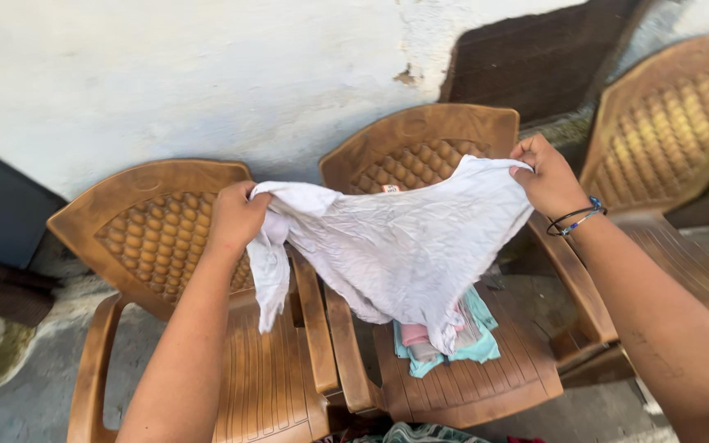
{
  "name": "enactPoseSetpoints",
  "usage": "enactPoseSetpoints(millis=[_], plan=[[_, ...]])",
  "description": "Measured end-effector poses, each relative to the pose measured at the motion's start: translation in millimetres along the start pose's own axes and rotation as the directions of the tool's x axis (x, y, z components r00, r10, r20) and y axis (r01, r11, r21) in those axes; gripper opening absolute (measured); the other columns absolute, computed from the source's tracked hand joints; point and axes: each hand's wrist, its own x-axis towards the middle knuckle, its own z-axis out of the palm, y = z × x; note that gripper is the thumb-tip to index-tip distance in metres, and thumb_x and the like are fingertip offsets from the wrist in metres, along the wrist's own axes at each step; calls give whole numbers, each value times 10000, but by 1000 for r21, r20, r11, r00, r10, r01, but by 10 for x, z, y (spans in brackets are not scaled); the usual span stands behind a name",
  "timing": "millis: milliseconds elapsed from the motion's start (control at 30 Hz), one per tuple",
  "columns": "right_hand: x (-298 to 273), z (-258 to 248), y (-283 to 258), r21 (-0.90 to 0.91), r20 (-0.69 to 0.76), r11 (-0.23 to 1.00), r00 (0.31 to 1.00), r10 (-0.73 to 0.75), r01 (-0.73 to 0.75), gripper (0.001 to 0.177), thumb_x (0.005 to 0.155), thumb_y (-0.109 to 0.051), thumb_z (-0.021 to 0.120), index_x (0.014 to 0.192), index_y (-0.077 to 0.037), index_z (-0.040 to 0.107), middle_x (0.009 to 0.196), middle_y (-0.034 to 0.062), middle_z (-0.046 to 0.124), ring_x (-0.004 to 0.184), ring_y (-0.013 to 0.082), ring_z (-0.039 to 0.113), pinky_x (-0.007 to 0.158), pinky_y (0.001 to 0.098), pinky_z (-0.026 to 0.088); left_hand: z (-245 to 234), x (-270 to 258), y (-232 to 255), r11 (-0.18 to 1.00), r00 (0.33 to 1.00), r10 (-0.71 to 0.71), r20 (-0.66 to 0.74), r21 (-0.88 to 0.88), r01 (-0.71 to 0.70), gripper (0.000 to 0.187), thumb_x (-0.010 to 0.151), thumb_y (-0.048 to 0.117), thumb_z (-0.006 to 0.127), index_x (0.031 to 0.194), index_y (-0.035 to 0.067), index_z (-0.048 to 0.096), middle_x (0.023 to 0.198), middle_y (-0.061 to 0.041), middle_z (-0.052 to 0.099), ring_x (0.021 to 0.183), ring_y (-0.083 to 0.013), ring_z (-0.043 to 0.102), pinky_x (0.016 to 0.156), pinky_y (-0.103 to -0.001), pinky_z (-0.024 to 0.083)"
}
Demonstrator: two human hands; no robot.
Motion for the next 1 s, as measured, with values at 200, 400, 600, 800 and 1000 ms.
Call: enactPoseSetpoints(millis=[200,400,600,800,1000], plan=[[240,260,-52,-259,153,960,986,-70,108,204,892,85,538,934,-56,678,856,131,658,848,278,648,795,364,513,-158,-170,-86,703,830,-446,335,-444,556,211,920,69,584,1049,-43,708,949,-126,722,821,-195,662,723,-330,529],[462,393,-67,-251,230,911,934,-273,328,289,804,75,555,898,-79,781,957,118,740,902,300,711,830,375,545,-200,-270,-141,813,873,-404,273,-330,479,230,963,129,576,1053,-37,708,938,-104,726,830,-167,651,729,-314,520],[644,192,-153,-135,185,958,957,-226,252,196,818,-46,753,1009,-54,799,992,122,766,872,205,687,824,347,529,-225,-239,-72,870,906,-368,209,-266,415,264,951,173,596,1040,-39,726,925,-111,723,816,-183,637,719,-331,509],[629,25,-255,316,176,947,984,-3,-54,169,879,27,743,1046,49,762,918,54,713,800,100,596,742,251,477,-139,-139,-59,811,861,-450,237,-295,505,281,942,216,608,1010,-30,724,960,-82,697,858,-160,632,766,-327,505],[489,-165,-406,264,178,965,983,-42,-7,228,872,74,690,1088,34,748,1033,38,735,900,69,635,793,231,521,17,-53,66,724,868,-390,308,-481,495,299,971,243,614,898,-34,699,845,-58,676,778,-144,585,715,-323,483]])
